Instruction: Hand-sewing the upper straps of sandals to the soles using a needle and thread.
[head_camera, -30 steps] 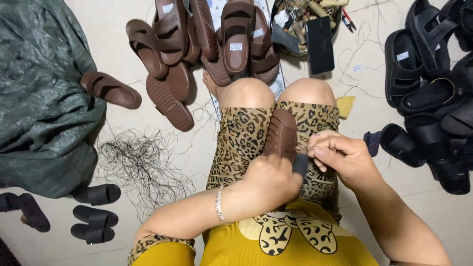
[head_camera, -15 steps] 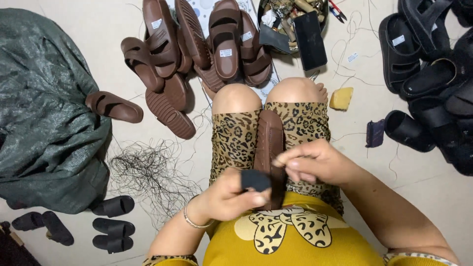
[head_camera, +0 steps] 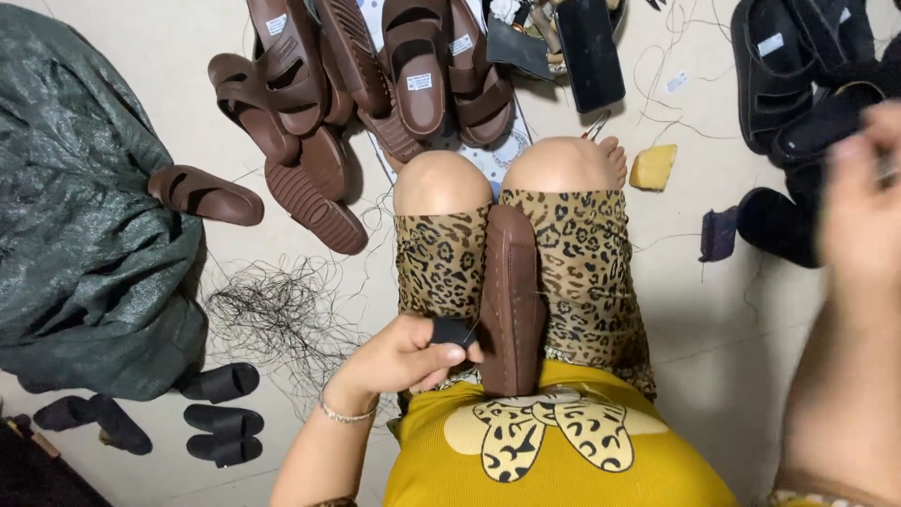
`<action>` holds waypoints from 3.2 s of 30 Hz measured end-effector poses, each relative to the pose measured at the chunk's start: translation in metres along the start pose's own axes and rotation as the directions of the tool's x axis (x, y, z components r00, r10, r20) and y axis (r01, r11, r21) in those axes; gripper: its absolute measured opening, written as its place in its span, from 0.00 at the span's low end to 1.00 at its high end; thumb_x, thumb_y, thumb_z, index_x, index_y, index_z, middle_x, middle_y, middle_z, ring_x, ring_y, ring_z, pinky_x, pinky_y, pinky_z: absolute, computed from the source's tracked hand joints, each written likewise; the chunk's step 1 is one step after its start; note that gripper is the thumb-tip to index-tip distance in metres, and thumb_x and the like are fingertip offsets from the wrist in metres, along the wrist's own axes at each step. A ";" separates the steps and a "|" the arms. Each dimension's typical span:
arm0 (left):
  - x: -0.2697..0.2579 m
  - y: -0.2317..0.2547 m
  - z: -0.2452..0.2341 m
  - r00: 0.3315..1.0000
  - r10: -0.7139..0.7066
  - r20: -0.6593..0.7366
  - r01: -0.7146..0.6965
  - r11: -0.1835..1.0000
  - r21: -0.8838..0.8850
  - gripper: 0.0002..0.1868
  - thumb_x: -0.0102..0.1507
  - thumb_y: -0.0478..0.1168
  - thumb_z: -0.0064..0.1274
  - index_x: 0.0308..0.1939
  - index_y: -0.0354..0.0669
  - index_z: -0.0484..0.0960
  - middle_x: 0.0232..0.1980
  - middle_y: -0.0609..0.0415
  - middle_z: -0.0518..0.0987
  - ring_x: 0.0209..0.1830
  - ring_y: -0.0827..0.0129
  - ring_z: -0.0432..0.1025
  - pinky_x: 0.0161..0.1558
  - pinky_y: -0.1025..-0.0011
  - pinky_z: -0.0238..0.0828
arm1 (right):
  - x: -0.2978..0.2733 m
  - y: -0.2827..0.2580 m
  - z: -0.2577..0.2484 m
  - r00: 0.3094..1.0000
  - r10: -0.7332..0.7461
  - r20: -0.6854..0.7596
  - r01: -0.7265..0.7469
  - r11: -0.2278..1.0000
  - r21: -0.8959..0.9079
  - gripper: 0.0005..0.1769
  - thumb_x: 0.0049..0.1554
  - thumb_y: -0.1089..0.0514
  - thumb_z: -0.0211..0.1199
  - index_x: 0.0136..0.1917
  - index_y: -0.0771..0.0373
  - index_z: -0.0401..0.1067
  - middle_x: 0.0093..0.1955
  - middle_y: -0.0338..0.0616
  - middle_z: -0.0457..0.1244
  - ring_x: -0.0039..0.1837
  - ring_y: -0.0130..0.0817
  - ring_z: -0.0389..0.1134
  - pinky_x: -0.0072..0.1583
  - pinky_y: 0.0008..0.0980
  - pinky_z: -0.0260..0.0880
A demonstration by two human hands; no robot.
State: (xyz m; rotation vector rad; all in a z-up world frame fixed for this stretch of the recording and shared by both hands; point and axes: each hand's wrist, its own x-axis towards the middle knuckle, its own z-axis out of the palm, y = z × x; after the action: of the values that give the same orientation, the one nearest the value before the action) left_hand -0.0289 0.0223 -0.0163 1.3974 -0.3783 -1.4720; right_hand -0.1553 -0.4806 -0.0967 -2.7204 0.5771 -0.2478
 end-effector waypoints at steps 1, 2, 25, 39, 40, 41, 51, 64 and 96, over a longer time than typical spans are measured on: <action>0.006 0.007 -0.001 0.982 0.187 -0.022 -0.188 0.971 -0.148 0.16 0.74 0.46 0.43 0.53 0.38 0.79 0.19 0.64 0.69 0.14 0.81 0.63 0.18 0.82 0.65 | -0.003 -0.045 -0.001 0.980 -0.182 -0.075 0.191 0.974 0.120 0.11 0.76 0.71 0.56 0.63 0.84 0.75 0.61 0.68 0.68 0.62 0.62 0.65 0.67 0.53 0.61; 0.008 0.012 0.000 0.935 0.350 -0.058 -0.351 0.890 -0.290 0.18 0.76 0.45 0.41 0.62 0.36 0.77 0.17 0.65 0.66 0.12 0.81 0.60 0.18 0.82 0.63 | -0.018 -0.092 -0.003 0.930 -0.328 -0.166 0.360 0.906 0.223 0.06 0.64 0.79 0.62 0.53 0.83 0.78 0.55 0.65 0.70 0.57 0.62 0.67 0.64 0.54 0.67; 0.065 -0.002 -0.192 0.594 -0.102 -0.798 0.091 0.994 -0.059 0.19 0.72 0.50 0.48 0.40 0.36 0.79 0.37 0.46 0.78 0.36 0.57 0.74 0.38 0.58 0.76 | -0.002 -0.156 -0.016 0.913 -0.002 0.408 -0.328 0.590 0.738 0.13 0.66 0.66 0.54 0.62 0.73 0.62 0.56 0.63 0.63 0.50 0.43 0.68 0.54 0.39 0.75; 0.045 0.053 -0.021 0.950 0.297 -0.098 -0.213 0.844 0.493 0.50 0.62 0.55 0.60 0.79 0.46 0.47 0.84 0.42 0.48 0.28 0.71 0.75 0.43 0.69 0.80 | -0.026 -0.201 -0.021 0.563 -0.571 0.597 0.318 0.817 0.481 0.34 0.62 0.60 0.53 0.77 0.31 0.56 0.45 0.38 0.64 0.38 0.35 0.65 0.34 0.35 0.61; 0.047 0.052 -0.021 0.943 0.326 -0.068 -0.232 0.789 0.569 0.52 0.62 0.55 0.60 0.79 0.42 0.44 0.84 0.37 0.45 0.56 0.57 0.60 0.61 0.62 0.63 | -0.024 -0.202 -0.020 0.535 -0.532 0.656 0.310 0.846 0.433 0.35 0.62 0.59 0.54 0.77 0.28 0.55 0.45 0.37 0.63 0.38 0.34 0.65 0.34 0.36 0.62; 0.048 0.051 -0.021 0.936 0.351 -0.035 -0.249 0.728 0.639 0.54 0.63 0.55 0.59 0.79 0.38 0.40 0.83 0.33 0.42 0.84 0.42 0.45 0.80 0.55 0.46 | -0.021 -0.204 -0.020 0.505 -0.489 0.712 0.304 0.872 0.383 0.36 0.61 0.57 0.54 0.77 0.25 0.54 0.45 0.35 0.63 0.38 0.34 0.66 0.35 0.36 0.63; 0.067 0.012 -0.013 0.831 0.548 -0.094 -0.260 0.532 0.806 0.52 0.63 0.65 0.55 0.79 0.39 0.52 0.82 0.41 0.56 0.77 0.50 0.65 0.59 0.56 0.79 | -0.022 -0.226 -0.033 0.514 -0.451 0.729 0.575 0.812 0.096 0.41 0.53 0.52 0.61 0.78 0.34 0.57 0.46 0.36 0.62 0.28 0.39 0.66 0.26 0.41 0.62; 0.057 0.003 -0.004 0.710 0.661 -0.243 -0.150 0.479 0.865 0.34 0.60 0.57 0.59 0.63 0.39 0.77 0.59 0.48 0.79 0.45 0.58 0.81 0.41 0.68 0.82 | -0.006 -0.227 -0.003 0.709 -0.598 0.375 0.408 0.780 0.474 0.19 0.64 0.42 0.51 0.62 0.51 0.68 0.31 0.29 0.63 0.28 0.31 0.70 0.33 0.30 0.72; 0.077 0.042 0.080 0.788 0.616 0.018 0.041 -0.082 0.996 0.14 0.54 0.33 0.58 0.17 0.54 0.74 0.21 0.55 0.71 0.18 0.66 0.62 0.18 0.70 0.55 | -0.007 -0.208 -0.024 0.851 -0.262 0.454 -0.305 0.457 0.835 0.13 0.65 0.61 0.53 0.40 0.69 0.70 0.29 0.43 0.61 0.39 0.32 0.64 0.50 0.31 0.70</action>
State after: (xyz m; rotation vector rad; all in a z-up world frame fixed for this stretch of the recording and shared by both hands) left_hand -0.0645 -0.0900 -0.0030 2.4801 -1.5992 -0.0796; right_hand -0.0922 -0.3065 0.0021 -1.5762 0.1884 0.1935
